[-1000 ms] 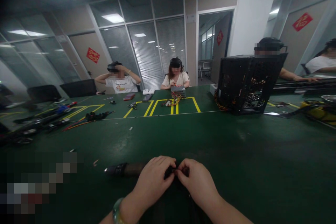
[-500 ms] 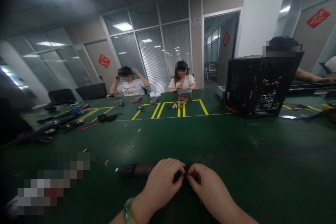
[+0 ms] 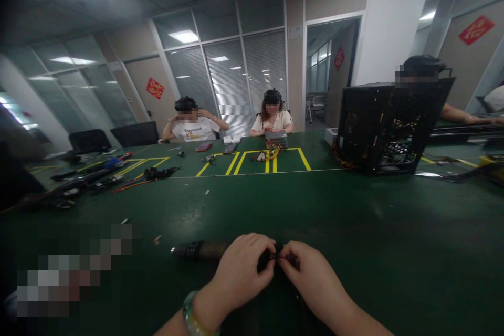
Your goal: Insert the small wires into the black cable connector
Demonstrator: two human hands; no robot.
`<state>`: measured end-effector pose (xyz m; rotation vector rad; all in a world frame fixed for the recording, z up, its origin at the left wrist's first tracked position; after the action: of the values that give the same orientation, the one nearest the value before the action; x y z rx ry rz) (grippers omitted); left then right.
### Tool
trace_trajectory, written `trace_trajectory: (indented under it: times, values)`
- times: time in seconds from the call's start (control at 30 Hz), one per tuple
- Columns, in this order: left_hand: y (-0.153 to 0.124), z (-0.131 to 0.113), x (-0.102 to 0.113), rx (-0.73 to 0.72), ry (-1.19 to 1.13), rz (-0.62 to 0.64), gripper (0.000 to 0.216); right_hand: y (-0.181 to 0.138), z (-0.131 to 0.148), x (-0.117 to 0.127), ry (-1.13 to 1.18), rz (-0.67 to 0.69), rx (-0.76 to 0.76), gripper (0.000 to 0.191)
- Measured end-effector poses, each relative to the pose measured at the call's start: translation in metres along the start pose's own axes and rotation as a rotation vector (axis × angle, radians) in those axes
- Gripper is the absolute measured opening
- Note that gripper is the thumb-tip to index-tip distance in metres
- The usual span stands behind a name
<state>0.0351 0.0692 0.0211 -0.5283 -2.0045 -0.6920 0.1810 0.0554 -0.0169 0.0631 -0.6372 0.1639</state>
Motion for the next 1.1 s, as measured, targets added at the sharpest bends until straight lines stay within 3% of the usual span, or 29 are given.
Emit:
trace_trajectory:
  times: [1.1]
  values:
    - [0.0000, 0.0007, 0.0004, -0.015, -0.049, -0.019, 0.017, 0.0025, -0.0063, -0.0023, 0.108, -0.010, -0.039, 0.016]
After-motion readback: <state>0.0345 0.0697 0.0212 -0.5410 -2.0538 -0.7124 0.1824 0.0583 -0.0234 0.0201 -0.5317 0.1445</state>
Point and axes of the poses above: each hand's wrist, its own y-axis towards the middle knuckle, its own x-axis out of the back of the hand, z = x × y, the point moved 6 cm from there along y, towards the middle knuckle, and after that the axes turned 4 degrees about z, right-handed, at the moved point
